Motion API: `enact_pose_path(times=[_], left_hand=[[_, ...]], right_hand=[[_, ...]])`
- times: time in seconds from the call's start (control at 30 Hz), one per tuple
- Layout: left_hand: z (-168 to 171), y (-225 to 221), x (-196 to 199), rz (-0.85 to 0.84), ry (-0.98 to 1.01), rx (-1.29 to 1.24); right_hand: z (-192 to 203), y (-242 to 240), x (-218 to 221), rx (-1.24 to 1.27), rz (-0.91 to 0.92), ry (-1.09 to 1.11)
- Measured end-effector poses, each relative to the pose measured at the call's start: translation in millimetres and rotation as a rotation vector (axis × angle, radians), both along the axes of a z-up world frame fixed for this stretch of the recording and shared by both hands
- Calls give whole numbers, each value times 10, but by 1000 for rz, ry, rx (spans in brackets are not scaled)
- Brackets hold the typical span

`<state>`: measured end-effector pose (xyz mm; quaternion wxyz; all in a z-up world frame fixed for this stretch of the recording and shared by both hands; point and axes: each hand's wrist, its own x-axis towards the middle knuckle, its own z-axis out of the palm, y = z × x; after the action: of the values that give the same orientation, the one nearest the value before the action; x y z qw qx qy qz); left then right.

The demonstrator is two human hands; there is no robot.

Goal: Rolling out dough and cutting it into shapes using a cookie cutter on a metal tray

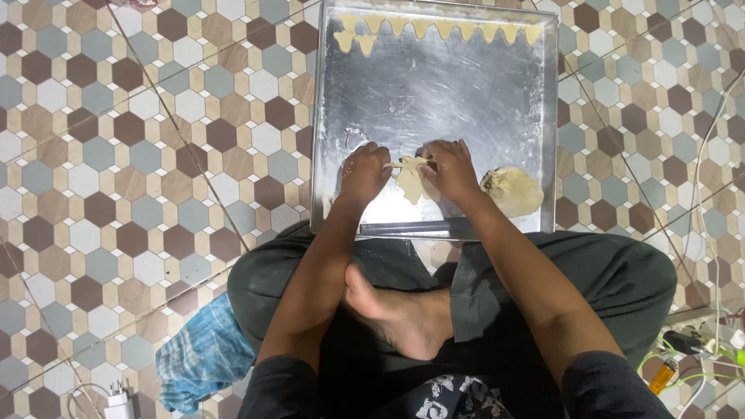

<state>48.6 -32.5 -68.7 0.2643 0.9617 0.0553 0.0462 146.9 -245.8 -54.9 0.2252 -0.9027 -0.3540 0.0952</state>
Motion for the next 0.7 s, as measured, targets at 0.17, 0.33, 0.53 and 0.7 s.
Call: enact_pose_path(times=[0.17,0.33,0.53,0.7], left_hand=[[103,-30,-56,116,171,-365],[276,-131,-160,160,177,-632],[398,-219,-167,147,196,-595],[463,-215,30,69,283,-174]], right_hand=[[52,-176,-36,140,-33,71],[391,-206,-199,242,-73,194],[483,-185,-291,261,-128,203],[444,-218,-280,151,-78,-104]])
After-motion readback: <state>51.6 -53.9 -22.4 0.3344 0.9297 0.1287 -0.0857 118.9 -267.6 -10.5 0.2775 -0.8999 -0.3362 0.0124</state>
